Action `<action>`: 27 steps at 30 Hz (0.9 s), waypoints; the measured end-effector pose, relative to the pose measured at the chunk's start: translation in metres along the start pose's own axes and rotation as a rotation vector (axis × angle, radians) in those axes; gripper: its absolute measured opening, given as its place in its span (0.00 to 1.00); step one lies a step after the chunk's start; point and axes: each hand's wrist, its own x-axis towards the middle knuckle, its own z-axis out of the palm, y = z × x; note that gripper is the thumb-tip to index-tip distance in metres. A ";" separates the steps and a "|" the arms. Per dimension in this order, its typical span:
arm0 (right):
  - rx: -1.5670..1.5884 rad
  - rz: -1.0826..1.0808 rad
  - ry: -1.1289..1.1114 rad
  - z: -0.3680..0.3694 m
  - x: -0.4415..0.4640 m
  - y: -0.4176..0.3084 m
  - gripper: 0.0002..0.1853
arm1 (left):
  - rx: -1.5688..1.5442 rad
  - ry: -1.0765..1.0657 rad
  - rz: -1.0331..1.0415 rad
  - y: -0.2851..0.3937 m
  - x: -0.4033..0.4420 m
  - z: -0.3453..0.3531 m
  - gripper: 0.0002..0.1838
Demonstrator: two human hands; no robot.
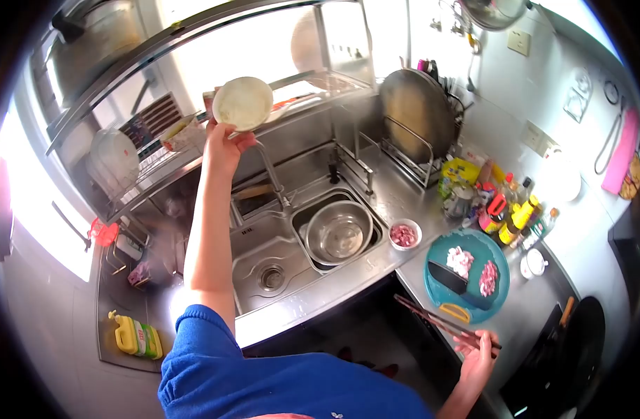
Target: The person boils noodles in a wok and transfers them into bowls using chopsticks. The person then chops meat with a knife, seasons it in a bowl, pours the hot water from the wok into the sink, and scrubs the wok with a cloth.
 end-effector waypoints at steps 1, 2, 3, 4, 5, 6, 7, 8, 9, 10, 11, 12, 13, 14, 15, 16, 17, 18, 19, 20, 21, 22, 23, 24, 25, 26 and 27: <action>-0.006 0.001 0.031 0.000 -0.001 -0.005 0.11 | -0.042 -0.126 -0.023 -0.005 -0.020 0.012 0.31; 0.011 -0.055 -0.003 -0.003 -0.002 -0.008 0.11 | -0.048 -0.235 -0.062 -0.014 -0.040 0.024 0.31; 0.024 -0.113 -0.031 -0.008 -0.002 -0.014 0.11 | -0.060 -0.349 -0.105 -0.027 -0.061 0.039 0.31; 0.054 -0.155 -0.041 -0.016 -0.002 -0.022 0.11 | -0.013 -0.417 -0.183 -0.040 -0.087 0.058 0.34; 0.081 -0.200 -0.040 -0.025 -0.004 -0.031 0.12 | -0.085 -0.456 -0.265 -0.055 -0.115 0.082 0.35; 0.105 -0.254 -0.023 -0.033 -0.007 -0.042 0.12 | -0.162 -0.550 -0.347 -0.070 -0.142 0.101 0.37; 0.124 -0.316 -0.003 -0.042 -0.012 -0.055 0.12 | -0.270 -0.628 -0.461 -0.094 -0.169 0.116 0.39; 0.098 -0.380 0.002 -0.051 -0.018 -0.071 0.11 | -0.282 -0.719 -0.550 -0.115 -0.195 0.136 0.37; 0.069 -0.446 0.009 -0.060 -0.026 -0.086 0.11 | -0.293 -0.818 -0.636 -0.131 -0.221 0.156 0.36; -0.013 -0.472 0.054 -0.070 -0.036 -0.103 0.09 | -0.313 -0.870 -0.726 -0.145 -0.249 0.178 0.35; -0.098 -0.495 0.096 -0.083 -0.047 -0.119 0.08 | -0.331 -0.922 -0.811 -0.157 -0.277 0.202 0.33; -0.216 -0.554 0.097 -0.105 -0.056 -0.129 0.06 | -0.344 -0.972 -0.876 -0.167 -0.306 0.227 0.32; -0.336 -0.606 0.092 -0.127 -0.064 -0.139 0.06 | -0.326 -1.030 -0.897 -0.172 -0.336 0.253 0.32; -0.411 -0.601 0.108 -0.147 -0.073 -0.150 0.07 | -0.259 -1.099 -0.928 -0.175 -0.363 0.278 0.31; -0.546 -0.541 0.140 -0.161 -0.081 -0.163 0.06 | -0.191 -1.163 -0.949 -0.177 -0.389 0.303 0.31; -0.579 -0.452 0.169 -0.178 -0.084 -0.171 0.06 | -0.129 -1.232 -0.936 -0.183 -0.413 0.328 0.31; -0.622 -0.452 0.202 -0.196 -0.083 -0.175 0.05 | -0.129 -1.254 -0.927 -0.187 -0.440 0.354 0.31; -0.655 -0.480 0.225 -0.219 -0.079 -0.172 0.05 | -0.073 -1.298 -0.902 -0.195 -0.463 0.380 0.31; -0.688 -0.512 0.247 -0.241 -0.078 -0.170 0.05 | -0.021 -1.342 -0.866 -0.199 -0.484 0.406 0.32; -0.742 -0.561 0.267 -0.258 -0.077 -0.172 0.04 | 0.057 -1.345 -0.830 -0.201 -0.505 0.432 0.32; -0.799 -0.601 0.277 -0.274 -0.077 -0.175 0.04 | 0.108 -1.352 -0.830 -0.206 -0.524 0.457 0.33; -0.908 -0.674 0.302 -0.291 -0.075 -0.176 0.03 | 0.164 -1.408 -0.736 -0.210 -0.542 0.480 0.33; -0.980 -0.710 0.321 -0.308 -0.071 -0.181 0.03 | 0.221 -1.455 -0.640 -0.215 -0.558 0.500 0.32; -0.957 -0.645 0.354 -0.323 -0.068 -0.185 0.02 | 0.322 -1.464 -0.516 -0.224 -0.575 0.518 0.32; -0.933 -0.590 0.385 -0.339 -0.061 -0.190 0.02 | 0.416 -1.465 -0.381 -0.223 -0.591 0.534 0.31; -0.887 -0.596 0.396 -0.360 -0.049 -0.190 0.03 | 0.513 -1.484 -0.252 -0.222 -0.604 0.546 0.31; -0.839 -0.599 0.408 -0.383 -0.037 -0.187 0.03 | 0.631 -1.504 -0.156 -0.222 -0.615 0.558 0.33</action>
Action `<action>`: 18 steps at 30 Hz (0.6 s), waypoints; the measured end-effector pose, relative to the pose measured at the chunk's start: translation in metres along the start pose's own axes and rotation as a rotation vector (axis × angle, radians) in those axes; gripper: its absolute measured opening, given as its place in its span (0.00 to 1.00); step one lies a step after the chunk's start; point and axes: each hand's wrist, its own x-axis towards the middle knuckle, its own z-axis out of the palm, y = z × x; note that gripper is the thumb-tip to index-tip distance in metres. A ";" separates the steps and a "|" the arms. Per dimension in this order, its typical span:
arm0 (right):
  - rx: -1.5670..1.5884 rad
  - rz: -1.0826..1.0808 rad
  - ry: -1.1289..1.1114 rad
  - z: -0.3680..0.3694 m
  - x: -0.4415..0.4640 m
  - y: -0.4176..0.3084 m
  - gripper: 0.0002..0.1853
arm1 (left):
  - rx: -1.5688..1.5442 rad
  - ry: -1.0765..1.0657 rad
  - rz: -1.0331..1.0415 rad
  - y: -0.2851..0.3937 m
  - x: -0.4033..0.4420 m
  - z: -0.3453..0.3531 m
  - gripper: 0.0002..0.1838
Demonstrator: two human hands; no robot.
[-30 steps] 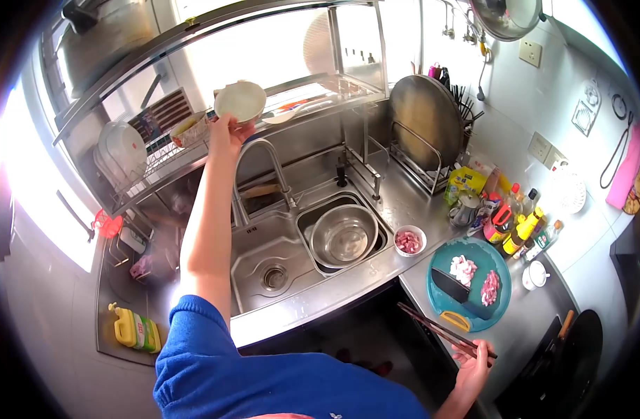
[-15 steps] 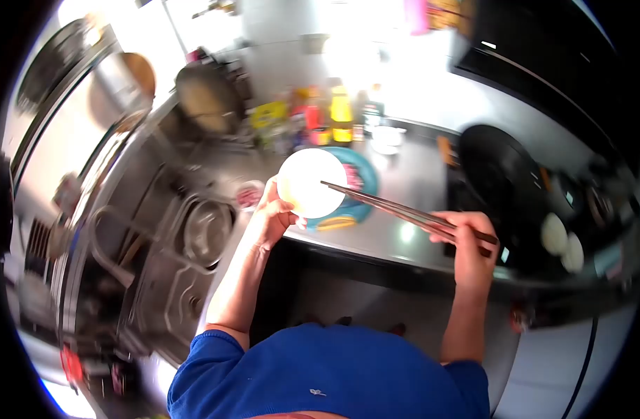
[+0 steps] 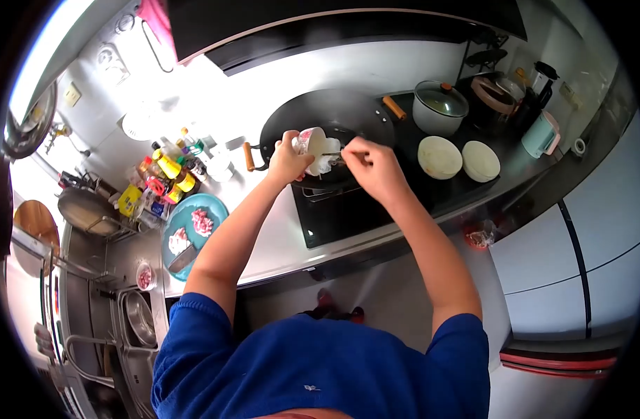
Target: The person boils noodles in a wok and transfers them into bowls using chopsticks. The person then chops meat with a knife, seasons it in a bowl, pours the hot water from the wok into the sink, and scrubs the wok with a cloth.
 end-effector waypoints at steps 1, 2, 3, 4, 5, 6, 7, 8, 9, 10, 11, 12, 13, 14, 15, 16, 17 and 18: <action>-0.051 0.087 -0.002 -0.006 0.009 0.017 0.05 | 0.123 0.029 0.069 -0.006 0.017 0.014 0.33; -0.120 0.161 -0.008 -0.012 0.016 0.034 0.06 | 0.242 0.059 0.141 -0.012 0.032 0.029 0.33; -0.079 0.239 -0.006 -0.015 0.024 0.050 0.07 | 0.240 0.048 0.149 -0.009 0.040 0.035 0.33; -0.035 0.315 -0.003 -0.015 0.030 0.065 0.07 | 0.315 0.052 0.157 -0.006 0.046 0.038 0.33; -0.041 0.319 0.002 -0.014 0.035 0.078 0.07 | 0.387 0.061 0.164 -0.003 0.053 0.039 0.33; 0.072 0.359 0.025 -0.013 0.043 0.084 0.07 | 0.377 0.062 0.167 0.001 0.059 0.038 0.33; 0.185 0.397 0.041 -0.013 0.053 0.092 0.08 | 0.425 0.060 0.212 0.003 0.065 0.035 0.34; 0.181 0.397 0.027 -0.014 0.061 0.099 0.08 | 0.477 0.058 0.249 0.003 0.070 0.031 0.34; 0.082 0.373 -0.030 -0.015 0.069 0.101 0.08 | 0.477 0.083 0.274 0.003 0.074 0.027 0.35; -0.013 0.349 -0.087 -0.016 0.077 0.103 0.09 | 0.480 0.083 0.259 0.001 0.079 0.023 0.35; -0.040 0.331 -0.106 -0.020 0.086 0.108 0.09 | 0.490 0.117 0.322 -0.002 0.084 0.018 0.35; -0.102 0.347 -0.126 -0.023 0.094 0.105 0.09 | 0.501 0.148 0.389 -0.003 0.087 0.014 0.35; -0.058 0.419 -0.166 -0.024 0.098 0.103 0.09 | 0.482 0.164 0.394 -0.003 0.088 0.009 0.34; -0.016 0.489 -0.207 -0.023 0.102 0.104 0.09 | 0.483 0.164 0.386 -0.002 0.088 0.005 0.34; -0.071 0.500 -0.297 -0.019 0.105 0.111 0.09 | 0.429 0.176 0.378 -0.002 0.087 0.001 0.34; -0.126 0.508 -0.386 -0.012 0.106 0.120 0.09 | 0.374 0.189 0.371 -0.003 0.086 -0.002 0.34; -0.069 0.442 -0.393 -0.003 0.105 0.129 0.08 | 0.306 0.215 0.347 -0.007 0.086 -0.007 0.34; -0.051 0.385 -0.378 0.008 0.109 0.137 0.08 | 0.262 0.320 0.430 -0.012 0.090 -0.010 0.35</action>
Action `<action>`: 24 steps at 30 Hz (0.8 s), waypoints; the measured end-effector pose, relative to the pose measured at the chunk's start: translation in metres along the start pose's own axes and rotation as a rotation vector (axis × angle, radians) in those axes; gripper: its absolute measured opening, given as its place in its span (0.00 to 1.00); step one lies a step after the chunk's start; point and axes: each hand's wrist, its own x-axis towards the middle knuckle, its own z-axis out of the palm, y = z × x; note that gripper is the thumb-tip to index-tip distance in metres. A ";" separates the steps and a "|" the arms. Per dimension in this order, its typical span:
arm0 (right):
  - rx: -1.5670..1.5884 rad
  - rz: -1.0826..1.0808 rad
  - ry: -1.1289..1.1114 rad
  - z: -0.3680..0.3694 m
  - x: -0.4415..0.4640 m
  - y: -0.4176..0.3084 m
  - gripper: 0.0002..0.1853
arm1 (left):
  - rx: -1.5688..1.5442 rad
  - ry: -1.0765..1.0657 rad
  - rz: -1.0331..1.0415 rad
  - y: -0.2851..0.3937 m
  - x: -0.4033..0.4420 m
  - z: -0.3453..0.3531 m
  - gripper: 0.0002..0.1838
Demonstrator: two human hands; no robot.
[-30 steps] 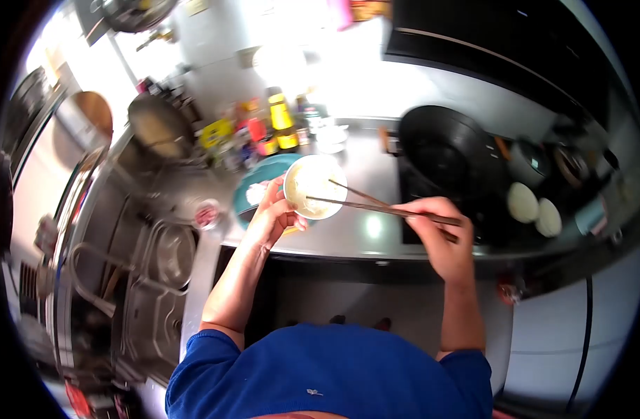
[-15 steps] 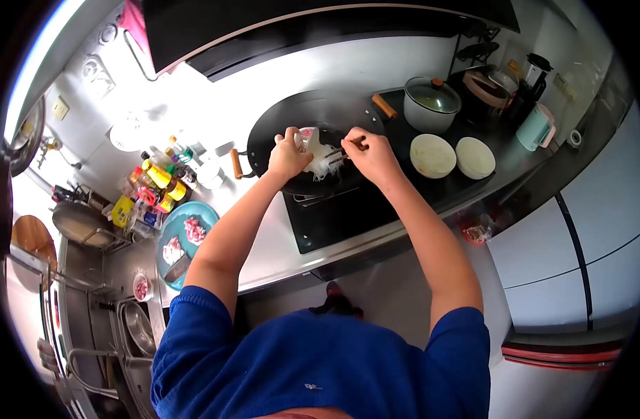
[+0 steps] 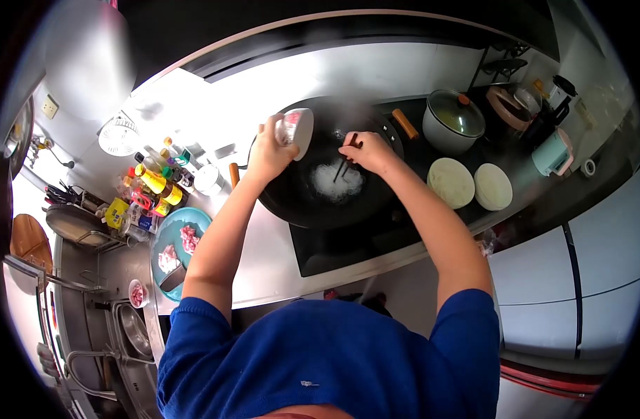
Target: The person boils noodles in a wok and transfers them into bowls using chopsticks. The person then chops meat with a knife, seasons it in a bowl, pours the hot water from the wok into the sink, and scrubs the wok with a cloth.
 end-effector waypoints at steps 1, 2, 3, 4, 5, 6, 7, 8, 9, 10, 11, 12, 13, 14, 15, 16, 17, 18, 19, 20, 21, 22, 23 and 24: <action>0.025 -0.027 0.054 0.004 0.009 0.005 0.09 | -0.302 -0.108 -0.211 -0.008 0.002 -0.003 0.34; 0.053 -0.052 0.106 0.007 0.015 0.012 0.09 | -0.604 -0.215 -0.424 -0.015 0.000 -0.007 0.34; 0.055 -0.052 0.094 0.006 0.019 0.012 0.09 | -0.829 -0.176 -0.509 -0.012 -0.005 -0.016 0.32; 0.063 -0.065 0.138 0.003 0.023 0.011 0.09 | -0.937 -0.147 -0.558 -0.018 -0.010 -0.022 0.31; 0.069 -0.077 0.180 -0.001 0.026 0.009 0.10 | -1.035 -0.099 -0.642 -0.021 -0.017 -0.029 0.32; 0.096 -0.052 0.187 -0.005 0.030 0.006 0.09 | -1.133 -0.044 -0.727 -0.023 -0.023 -0.035 0.32; 0.043 -0.074 0.180 -0.005 0.037 0.013 0.09 | -1.205 -0.046 -0.770 -0.028 -0.027 -0.038 0.32; -0.009 -0.099 0.174 -0.002 0.043 0.022 0.09 | -1.255 -0.014 -0.785 -0.027 -0.032 -0.043 0.31; 0.092 -0.089 0.070 0.003 0.044 0.022 0.10 | -1.299 0.022 -0.787 -0.028 -0.038 -0.044 0.31; 0.192 -0.081 -0.034 0.008 0.043 0.022 0.10 | -1.342 0.058 -0.783 -0.031 -0.043 -0.043 0.30; 0.115 -0.107 -0.143 0.007 0.038 0.023 0.10 | -1.363 0.091 -0.779 -0.033 -0.051 -0.042 0.28; 0.090 -0.121 -0.253 0.003 0.035 0.018 0.10 | -1.385 0.114 -0.783 -0.024 -0.058 -0.047 0.24; 0.090 -0.090 -0.276 -0.004 0.032 0.011 0.09 | -1.446 0.162 -0.809 -0.024 -0.067 -0.048 0.23; 0.090 -0.057 -0.299 -0.013 0.030 0.010 0.09 | -1.507 0.208 -0.833 -0.026 -0.076 -0.051 0.23; 0.079 -0.133 -0.248 -0.018 0.036 0.028 0.09 | -1.523 0.263 -0.873 -0.024 -0.083 -0.054 0.21; 0.041 -0.159 -0.199 -0.025 0.033 0.027 0.09 | -1.567 0.283 -0.886 -0.021 -0.091 -0.059 0.20; -0.057 -0.152 -0.212 -0.029 0.028 0.025 0.09 | -1.575 0.326 -0.868 -0.016 -0.099 -0.063 0.19; -0.156 -0.149 -0.225 -0.032 0.023 0.022 0.09 | -1.583 0.370 -0.847 -0.012 -0.106 -0.066 0.18; -0.133 -0.169 -0.302 -0.034 0.017 0.018 0.09 | -1.607 0.394 -0.828 -0.008 -0.114 -0.070 0.17; -0.110 -0.188 -0.377 -0.035 0.011 0.014 0.09 | -1.589 0.433 -0.804 -0.002 -0.122 -0.074 0.17; -0.010 -0.161 -0.426 -0.037 0.008 0.014 0.09 | -1.607 0.446 -0.802 -0.003 -0.134 -0.077 0.17; -0.007 -0.164 -0.433 -0.041 0.008 0.016 0.09 | -1.628 0.457 -0.798 -0.003 -0.145 -0.079 0.18; -0.042 -0.163 -0.366 -0.046 0.009 0.018 0.09 | -1.645 0.464 -0.757 0.003 -0.154 -0.081 0.19; -0.078 -0.158 -0.300 -0.051 0.009 0.020 0.09 | -1.606 0.480 -0.758 0.009 -0.162 -0.082 0.20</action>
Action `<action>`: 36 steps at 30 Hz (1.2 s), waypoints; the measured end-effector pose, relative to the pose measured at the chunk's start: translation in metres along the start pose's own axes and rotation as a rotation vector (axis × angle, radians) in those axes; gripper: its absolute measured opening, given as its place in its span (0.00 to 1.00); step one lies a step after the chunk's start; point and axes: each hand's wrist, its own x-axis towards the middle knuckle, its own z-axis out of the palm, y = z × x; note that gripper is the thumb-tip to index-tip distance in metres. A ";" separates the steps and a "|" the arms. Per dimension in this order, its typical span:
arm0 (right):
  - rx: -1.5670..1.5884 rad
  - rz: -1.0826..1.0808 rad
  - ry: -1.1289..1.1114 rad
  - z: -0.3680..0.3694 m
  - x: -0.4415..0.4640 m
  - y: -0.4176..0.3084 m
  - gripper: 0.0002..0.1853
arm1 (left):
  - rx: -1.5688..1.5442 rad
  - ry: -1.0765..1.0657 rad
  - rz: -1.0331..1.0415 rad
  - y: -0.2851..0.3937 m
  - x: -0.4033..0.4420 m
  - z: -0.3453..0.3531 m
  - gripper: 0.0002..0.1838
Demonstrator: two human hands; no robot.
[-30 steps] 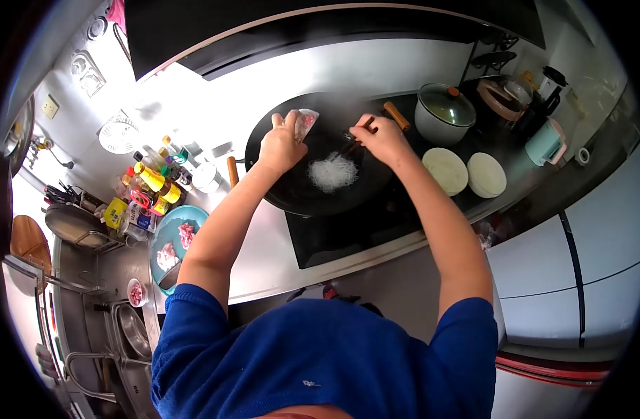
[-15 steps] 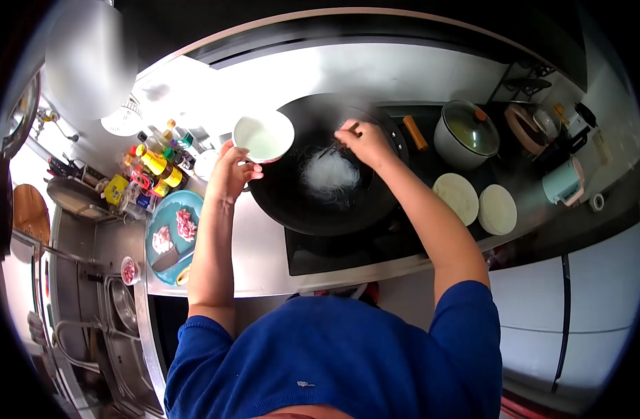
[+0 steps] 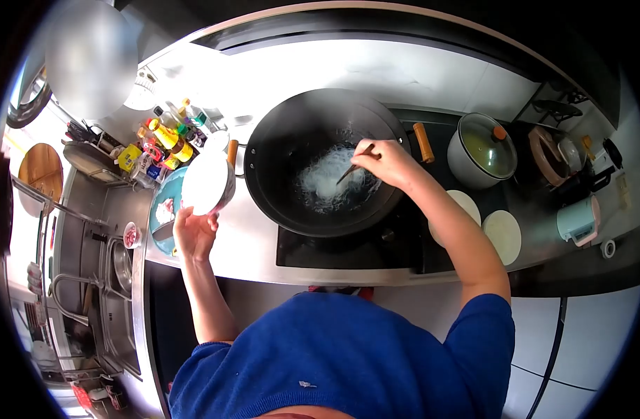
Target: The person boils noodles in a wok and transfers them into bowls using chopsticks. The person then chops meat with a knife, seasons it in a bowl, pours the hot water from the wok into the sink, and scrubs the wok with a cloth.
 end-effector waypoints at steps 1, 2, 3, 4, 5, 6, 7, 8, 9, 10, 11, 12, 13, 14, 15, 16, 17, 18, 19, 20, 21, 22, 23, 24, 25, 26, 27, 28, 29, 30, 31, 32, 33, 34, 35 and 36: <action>-0.043 -0.001 0.028 -0.003 -0.002 -0.001 0.08 | -0.004 0.022 -0.012 -0.001 -0.010 -0.002 0.20; -0.041 -0.006 0.019 -0.006 -0.004 -0.002 0.08 | -0.008 0.047 -0.019 -0.002 -0.019 -0.005 0.20; -0.048 0.012 -0.055 -0.007 -0.007 -0.004 0.08 | -0.008 0.069 -0.029 -0.003 -0.027 -0.011 0.20; -0.054 0.029 -0.130 -0.006 -0.008 -0.006 0.08 | -0.013 0.087 -0.025 -0.005 -0.034 -0.018 0.21; 0.055 0.003 -0.136 -0.004 -0.008 -0.011 0.08 | -0.022 0.117 -0.017 -0.008 -0.040 -0.025 0.21; 0.112 -0.001 -0.101 -0.002 -0.003 -0.004 0.09 | -0.031 0.144 -0.009 -0.009 -0.046 -0.029 0.21; 0.058 -0.001 -0.039 -0.003 0.001 -0.002 0.09 | -0.042 0.177 -0.006 -0.009 -0.052 -0.030 0.21; 0.001 0.001 0.026 -0.004 0.007 0.001 0.09 | -0.056 0.200 -0.017 -0.009 -0.054 -0.041 0.20; 0.001 0.012 0.088 -0.005 0.012 0.007 0.08 | -0.048 0.212 -0.016 -0.009 -0.057 -0.048 0.19; 0.020 0.006 0.142 -0.003 0.020 0.015 0.09 | -0.041 0.221 -0.017 -0.010 -0.060 -0.056 0.19; -0.023 0.006 0.181 -0.001 0.025 0.018 0.09 | -0.014 0.249 -0.024 -0.012 -0.062 -0.067 0.19; -0.067 0.007 0.219 0.002 0.029 0.015 0.10 | 0.013 0.277 -0.032 -0.015 -0.063 -0.077 0.18; -0.068 -0.008 0.210 0.009 0.030 0.007 0.10 | 0.028 0.286 -0.056 -0.018 -0.063 -0.088 0.17; -0.070 -0.025 0.201 0.015 0.032 -0.001 0.10 | 0.006 0.302 -0.112 -0.024 -0.062 -0.104 0.17; 0.046 -0.019 0.164 0.030 0.039 0.013 0.09 | -0.009 0.319 -0.176 -0.032 -0.058 -0.118 0.17; 0.073 -0.003 0.066 0.037 0.037 0.001 0.09 | -0.027 0.345 -0.237 -0.038 -0.059 -0.128 0.17; 0.093 -0.023 -0.010 0.041 0.037 -0.002 0.09 | -0.016 0.355 -0.274 -0.045 -0.058 -0.137 0.19; 0.119 -0.045 -0.095 0.042 0.037 -0.002 0.08 | -0.022 0.362 -0.327 -0.054 -0.054 -0.154 0.22; 0.089 -0.007 -0.084 0.039 0.036 -0.002 0.08 | -0.021 0.408 -0.275 -0.060 -0.054 -0.146 0.26; 0.083 -0.066 -0.015 0.036 0.033 -0.003 0.08 | 0.027 0.425 -0.287 -0.062 -0.053 -0.139 0.27; 0.085 -0.025 0.068 0.031 0.030 -0.001 0.07 | 0.019 0.364 -0.294 -0.063 -0.053 -0.137 0.29; -0.032 -0.002 0.112 0.025 0.026 -0.002 0.07 | 0.043 0.317 -0.310 -0.065 -0.051 -0.137 0.31; -0.010 0.056 0.076 0.025 0.020 -0.007 0.07 | 0.060 0.336 -0.328 -0.067 -0.050 -0.138 0.31; 0.010 0.116 0.049 0.025 0.010 -0.013 0.07 | 0.078 0.346 -0.351 -0.068 -0.048 -0.140 0.32; 0.002 0.105 0.012 0.028 0.000 -0.022 0.07 | 0.077 0.342 -0.361 -0.069 -0.047 -0.142 0.32; -0.007 0.098 -0.018 0.034 -0.009 -0.031 0.06 | 0.093 0.360 -0.372 -0.070 -0.046 -0.143 0.32; 0.072 0.110 0.035 0.037 -0.015 -0.033 0.06 | 0.110 0.372 -0.390 -0.073 -0.045 -0.143 0.32; 0.068 0.024 0.110 0.036 -0.019 -0.028 0.06 | 0.111 0.353 -0.397 -0.075 -0.045 -0.149 0.31; 0.060 0.034 0.150 0.036 -0.024 -0.024 0.06 | 0.109 0.311 -0.423 -0.077 -0.044 -0.158 0.30; 0.043 0.050 0.210 0.034 -0.032 -0.023 0.07 | 0.100 0.226 -0.455 -0.080 -0.041 -0.167 0.27; 0.041 0.029 0.204 0.034 -0.043 -0.029 0.06 | 0.069 0.262 -0.522 -0.087 -0.036 -0.176 0.25; 0.037 0.015 0.207 0.036 -0.053 -0.039 0.06 | 0.019 0.185 -0.590 -0.089 -0.033 -0.170 0.24; -0.006 0.027 0.259 0.037 -0.065 -0.051 0.05 | 0.007 0.120 -0.671 -0.089 -0.034 -0.158 0.24; 0.020 0.064 0.347 0.039 -0.077 -0.058 0.05 | 0.009 0.033 -0.728 -0.098 -0.032 -0.152 0.24; 0.103 0.136 0.429 0.038 -0.091 -0.070 0.06 | 0.000 -0.052 -0.830 -0.104 -0.033 -0.130 0.27; 0.165 0.181 0.481 0.045 -0.104 -0.078 0.06 | -0.035 -0.078 -0.931 -0.115 -0.035 -0.116 0.27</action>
